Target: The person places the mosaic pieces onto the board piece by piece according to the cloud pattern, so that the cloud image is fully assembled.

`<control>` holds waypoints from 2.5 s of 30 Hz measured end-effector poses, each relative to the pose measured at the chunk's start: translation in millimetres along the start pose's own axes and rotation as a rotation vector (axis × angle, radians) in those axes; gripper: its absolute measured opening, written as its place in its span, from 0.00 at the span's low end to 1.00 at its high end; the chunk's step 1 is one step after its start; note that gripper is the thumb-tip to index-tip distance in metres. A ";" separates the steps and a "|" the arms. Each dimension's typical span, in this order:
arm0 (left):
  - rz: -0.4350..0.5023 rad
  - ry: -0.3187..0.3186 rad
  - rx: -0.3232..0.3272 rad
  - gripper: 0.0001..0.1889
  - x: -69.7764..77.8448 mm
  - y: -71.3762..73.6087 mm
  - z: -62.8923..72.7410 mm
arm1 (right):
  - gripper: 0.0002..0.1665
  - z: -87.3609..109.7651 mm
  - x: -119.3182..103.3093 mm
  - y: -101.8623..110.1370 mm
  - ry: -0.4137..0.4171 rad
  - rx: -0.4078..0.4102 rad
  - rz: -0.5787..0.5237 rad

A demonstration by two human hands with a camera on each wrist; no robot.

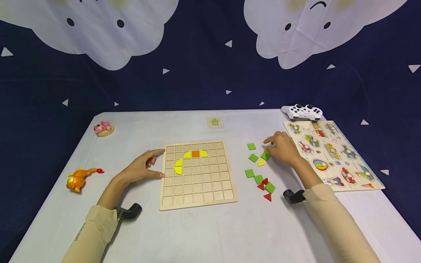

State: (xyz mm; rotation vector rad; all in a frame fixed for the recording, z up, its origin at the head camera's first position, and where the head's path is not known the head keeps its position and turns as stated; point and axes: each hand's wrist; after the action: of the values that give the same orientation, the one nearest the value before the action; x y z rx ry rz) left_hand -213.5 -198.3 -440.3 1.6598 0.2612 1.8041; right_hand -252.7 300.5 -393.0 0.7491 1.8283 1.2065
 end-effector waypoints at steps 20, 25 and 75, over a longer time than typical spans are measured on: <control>-0.001 0.029 0.003 0.49 0.3 -0.8 -0.6 | 0.11 18.6 6.9 -3.4 0.006 -0.018 0.085; -0.020 0.030 0.011 0.49 1.2 -0.3 0.1 | 0.12 20.0 7.5 -3.7 -0.025 0.007 0.097; -0.006 0.022 0.009 0.49 1.1 0.1 -1.7 | 0.13 -47.0 -123.0 -59.9 0.240 -0.026 -0.073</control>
State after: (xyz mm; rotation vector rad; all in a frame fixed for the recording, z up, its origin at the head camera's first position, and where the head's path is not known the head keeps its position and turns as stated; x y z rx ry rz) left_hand -215.1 -197.3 -439.7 1.6436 0.2842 1.8201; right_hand -234.4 157.3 -401.5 0.5369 2.0112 1.3152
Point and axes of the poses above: each hand's wrist, its own z-axis away from the middle knuckle, its own y-axis out of the back of the hand, x = y × z, and after that the axes turned 9 degrees about y, right-handed
